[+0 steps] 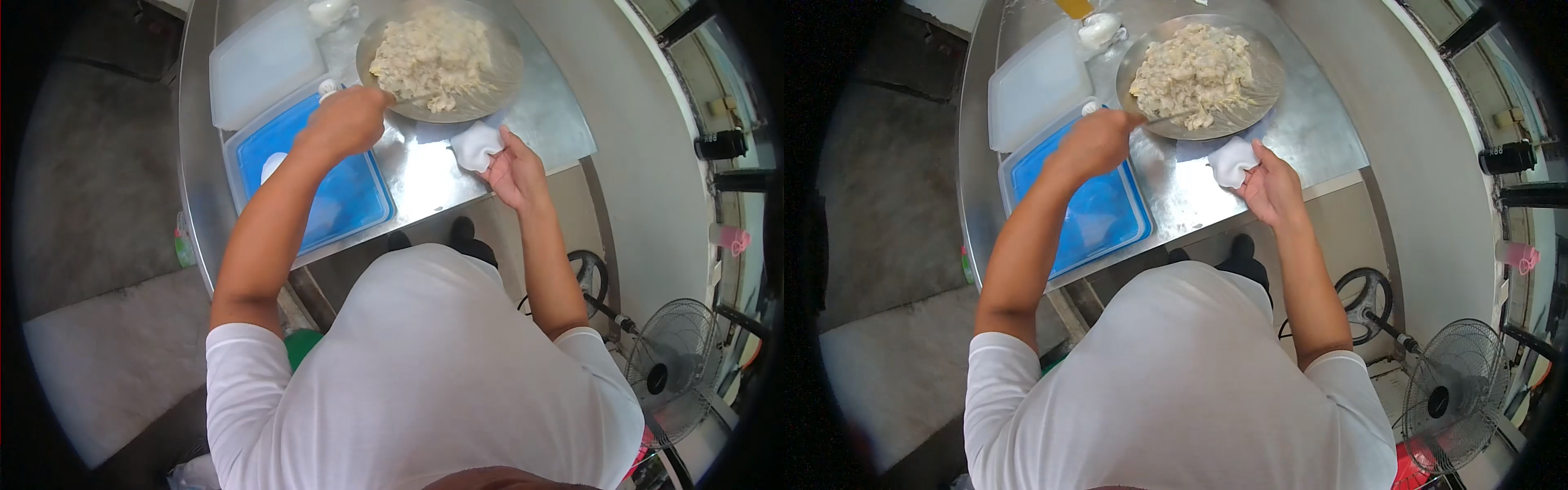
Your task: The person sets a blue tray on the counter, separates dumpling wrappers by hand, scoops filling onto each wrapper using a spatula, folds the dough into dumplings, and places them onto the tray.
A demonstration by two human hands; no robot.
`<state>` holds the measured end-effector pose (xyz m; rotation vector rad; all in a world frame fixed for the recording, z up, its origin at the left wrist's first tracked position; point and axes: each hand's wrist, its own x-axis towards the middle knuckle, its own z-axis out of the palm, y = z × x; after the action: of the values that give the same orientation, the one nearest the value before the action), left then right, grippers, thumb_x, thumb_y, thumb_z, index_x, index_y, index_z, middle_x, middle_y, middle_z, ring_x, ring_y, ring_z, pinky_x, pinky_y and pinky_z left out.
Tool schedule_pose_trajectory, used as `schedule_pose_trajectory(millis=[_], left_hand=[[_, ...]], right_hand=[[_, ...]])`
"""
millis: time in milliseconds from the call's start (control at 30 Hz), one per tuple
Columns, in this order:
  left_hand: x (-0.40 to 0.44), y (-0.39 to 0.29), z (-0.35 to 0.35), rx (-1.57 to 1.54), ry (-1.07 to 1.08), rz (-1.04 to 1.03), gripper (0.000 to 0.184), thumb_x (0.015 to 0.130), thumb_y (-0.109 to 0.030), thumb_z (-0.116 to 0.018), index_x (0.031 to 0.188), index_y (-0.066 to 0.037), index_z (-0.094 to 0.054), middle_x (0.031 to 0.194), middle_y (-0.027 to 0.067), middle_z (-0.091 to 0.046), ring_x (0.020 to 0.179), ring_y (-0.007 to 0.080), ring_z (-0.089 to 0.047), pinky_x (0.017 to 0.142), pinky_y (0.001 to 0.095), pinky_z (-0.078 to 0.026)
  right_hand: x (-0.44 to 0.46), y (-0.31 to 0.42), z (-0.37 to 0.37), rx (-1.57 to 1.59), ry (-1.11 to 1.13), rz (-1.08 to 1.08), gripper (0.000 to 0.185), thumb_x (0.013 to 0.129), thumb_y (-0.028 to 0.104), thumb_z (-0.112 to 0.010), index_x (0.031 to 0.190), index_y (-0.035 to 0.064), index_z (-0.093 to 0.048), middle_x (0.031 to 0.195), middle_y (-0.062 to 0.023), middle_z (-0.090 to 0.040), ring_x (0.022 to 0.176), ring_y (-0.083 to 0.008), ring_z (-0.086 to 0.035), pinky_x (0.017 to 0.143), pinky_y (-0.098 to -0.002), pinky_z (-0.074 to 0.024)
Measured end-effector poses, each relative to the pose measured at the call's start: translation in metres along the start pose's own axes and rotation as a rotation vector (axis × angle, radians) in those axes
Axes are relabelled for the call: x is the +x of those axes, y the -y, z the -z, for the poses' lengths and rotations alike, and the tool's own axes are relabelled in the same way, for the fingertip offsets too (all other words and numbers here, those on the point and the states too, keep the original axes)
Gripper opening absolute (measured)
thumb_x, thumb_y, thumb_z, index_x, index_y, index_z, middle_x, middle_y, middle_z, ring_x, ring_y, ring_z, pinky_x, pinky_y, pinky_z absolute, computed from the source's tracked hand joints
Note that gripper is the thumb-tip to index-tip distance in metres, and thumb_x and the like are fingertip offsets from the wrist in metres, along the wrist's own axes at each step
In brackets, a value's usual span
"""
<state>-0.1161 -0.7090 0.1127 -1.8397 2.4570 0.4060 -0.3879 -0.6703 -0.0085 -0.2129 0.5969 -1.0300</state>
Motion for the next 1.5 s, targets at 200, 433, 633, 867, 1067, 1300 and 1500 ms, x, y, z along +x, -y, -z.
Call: schedule_pose_trajectory(millis=[200,433,633,867,1067,1300,1500], left_hand=[[-0.008,0.001,0.002,-0.308,0.14,-0.116,0.04,0.086,0.0,-0.052,0.122,-0.005,-0.069,0.1,0.0262,-0.069,0.094,0.0395,-0.067,0.083,0.0458,-0.052],[-0.041,-0.014,-0.014,-0.311,-0.004,-0.283,0.044,0.088,0.012,-0.053,0.128,-0.001,-0.064,0.08,0.0145,-0.063,0.077,0.0212,-0.062,0.075,0.0344,-0.05],[-0.011,0.0,-0.02,-0.395,-0.038,-0.201,0.041,0.089,0.006,-0.053,0.127,-0.003,-0.066,0.076,0.0141,-0.059,0.069,0.0213,-0.055,0.073,0.032,-0.05],[-0.041,-0.03,-0.024,-0.243,-0.103,-0.287,0.04,0.087,0.004,-0.061,0.122,-0.012,-0.071,0.084,0.0157,-0.063,0.072,0.0309,-0.063,0.066,0.0392,-0.05],[-0.059,-0.043,0.012,-0.165,-0.198,-0.329,0.042,0.084,0.004,-0.064,0.12,-0.015,-0.072,0.082,0.0106,-0.061,0.073,0.0298,-0.062,0.063,0.0404,-0.05],[-0.065,-0.042,0.015,0.045,-0.167,-0.35,0.05,0.075,0.003,-0.065,0.12,-0.016,-0.072,0.083,0.0068,-0.061,0.077,0.027,-0.063,0.062,0.0393,-0.05],[-0.062,-0.037,0.009,-0.048,-0.109,-0.362,0.044,0.081,0.003,-0.063,0.12,-0.015,-0.071,0.084,0.0087,-0.061,0.078,0.0286,-0.063,0.063,0.0403,-0.05]], right_hand=[[0.005,0.002,-0.011,0.117,-0.006,0.028,0.04,0.107,0.026,-0.043,0.132,-0.0052,-0.045,0.128,-0.0219,-0.06,0.119,-0.0348,-0.061,0.102,-0.0516,-0.0502],[0.012,0.015,-0.017,0.186,-0.013,0.1,0.047,0.108,0.024,-0.035,0.142,-0.0084,-0.036,0.142,-0.0265,-0.049,0.131,-0.0392,-0.051,0.111,-0.0534,-0.0429],[0.009,0.02,-0.012,0.142,0.022,0.027,0.049,0.107,0.024,-0.037,0.143,-0.009,-0.034,0.143,-0.0276,-0.048,0.132,-0.0406,-0.05,0.112,-0.0537,-0.0422],[-0.005,0.025,-0.01,0.175,0.019,-0.004,0.049,0.107,0.025,-0.037,0.143,-0.0091,-0.034,0.143,-0.0288,-0.047,0.133,-0.041,-0.049,0.113,-0.0554,-0.041],[-0.025,0.026,-0.011,0.099,0.032,-0.031,0.049,0.107,0.029,-0.039,0.142,-0.0057,-0.035,0.14,-0.0254,-0.05,0.131,-0.0385,-0.052,0.11,-0.0554,-0.0438],[-0.032,0.018,-0.021,0.074,0.048,0.0,0.053,0.107,0.031,-0.04,0.143,-0.0079,-0.034,0.143,-0.0273,-0.047,0.134,-0.0412,-0.048,0.114,-0.0567,-0.0393],[-0.03,0.013,-0.02,0.091,0.103,-0.033,0.052,0.107,0.032,-0.04,0.143,-0.0062,-0.035,0.142,-0.0258,-0.049,0.133,-0.0389,-0.05,0.113,-0.0546,-0.0409]])
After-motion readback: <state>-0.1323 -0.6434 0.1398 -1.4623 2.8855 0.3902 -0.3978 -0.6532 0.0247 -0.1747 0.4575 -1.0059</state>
